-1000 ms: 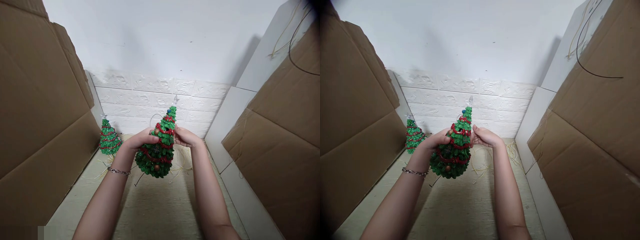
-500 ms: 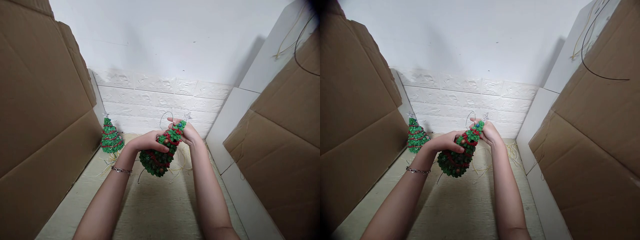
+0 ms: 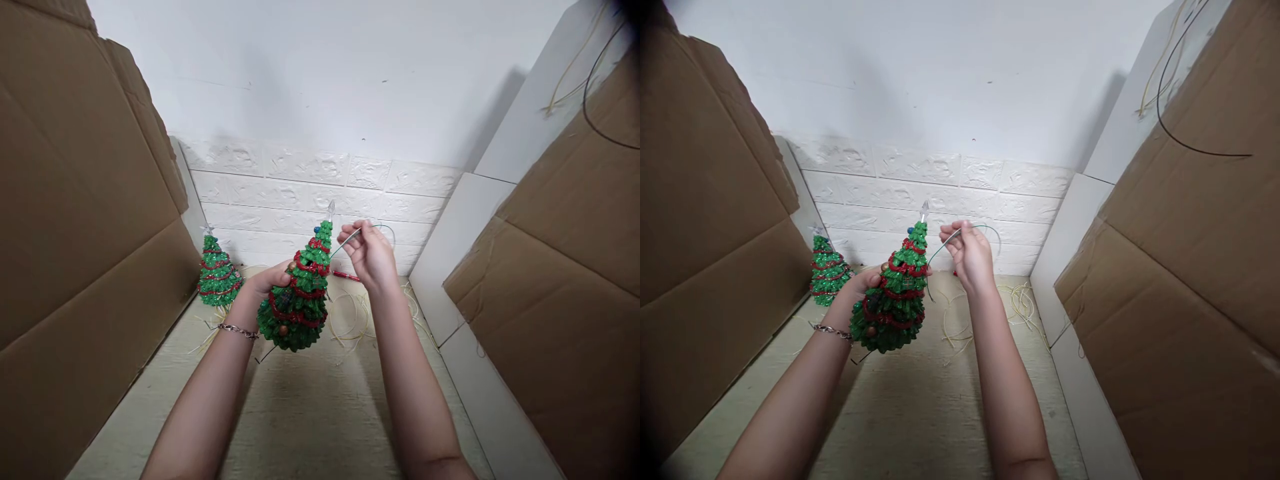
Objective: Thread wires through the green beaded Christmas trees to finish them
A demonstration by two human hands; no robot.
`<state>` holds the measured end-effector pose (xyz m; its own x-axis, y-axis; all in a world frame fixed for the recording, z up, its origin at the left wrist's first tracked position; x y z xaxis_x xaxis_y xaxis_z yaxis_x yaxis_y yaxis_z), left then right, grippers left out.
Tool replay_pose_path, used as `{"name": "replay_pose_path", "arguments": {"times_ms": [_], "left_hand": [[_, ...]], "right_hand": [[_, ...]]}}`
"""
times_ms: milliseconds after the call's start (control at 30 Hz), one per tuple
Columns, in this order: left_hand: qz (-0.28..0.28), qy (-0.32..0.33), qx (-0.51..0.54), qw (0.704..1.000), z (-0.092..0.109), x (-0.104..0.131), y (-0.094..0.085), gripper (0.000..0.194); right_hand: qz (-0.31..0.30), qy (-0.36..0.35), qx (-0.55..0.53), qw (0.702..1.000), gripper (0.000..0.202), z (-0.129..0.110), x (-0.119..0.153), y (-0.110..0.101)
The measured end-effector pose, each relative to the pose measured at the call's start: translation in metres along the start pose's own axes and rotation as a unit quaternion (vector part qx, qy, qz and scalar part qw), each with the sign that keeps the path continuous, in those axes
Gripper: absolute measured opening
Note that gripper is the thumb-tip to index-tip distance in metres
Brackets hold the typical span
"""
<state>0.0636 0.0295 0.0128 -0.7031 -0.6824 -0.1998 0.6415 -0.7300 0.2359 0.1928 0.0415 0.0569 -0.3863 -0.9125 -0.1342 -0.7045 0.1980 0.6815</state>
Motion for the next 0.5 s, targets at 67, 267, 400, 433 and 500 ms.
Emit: {"name": "replay_pose_path", "arguments": {"times_ms": [67, 267, 400, 433, 500], "left_hand": [[-0.023, -0.011, 0.017, 1.000, -0.002, 0.003, -0.001, 0.085], [-0.053, -0.037, 0.060, 0.996, -0.002, 0.014, 0.000, 0.074], [-0.070, -0.072, 0.078, 0.992, -0.006, 0.020, -0.003, 0.076], [-0.073, -0.075, 0.070, 0.992, -0.007, 0.021, -0.004, 0.077], [-0.061, -0.056, 0.035, 0.996, -0.005, 0.020, -0.009, 0.077]], "right_hand": [[0.020, -0.008, -0.055, 0.998, 0.025, -0.015, 0.002, -0.005], [0.021, -0.062, -0.069, 0.995, 0.028, -0.051, 0.018, -0.009], [0.023, -0.097, -0.016, 0.995, 0.017, -0.066, 0.024, -0.011], [0.027, -0.102, -0.015, 0.994, 0.016, -0.070, 0.023, -0.014], [0.041, -0.118, -0.022, 0.992, 0.017, -0.079, 0.020, -0.022]]}}
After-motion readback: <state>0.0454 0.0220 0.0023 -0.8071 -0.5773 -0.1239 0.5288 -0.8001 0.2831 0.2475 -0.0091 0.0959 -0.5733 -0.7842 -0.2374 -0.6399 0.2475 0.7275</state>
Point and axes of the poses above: each hand's wrist, its own x-axis away from the middle knuckle, its own y-axis out of the palm, z = x × y, the point moved 9 cm from there along -x, towards the middle knuckle, and after that the axes turned 13 degrees about z, right-handed, at the moved point
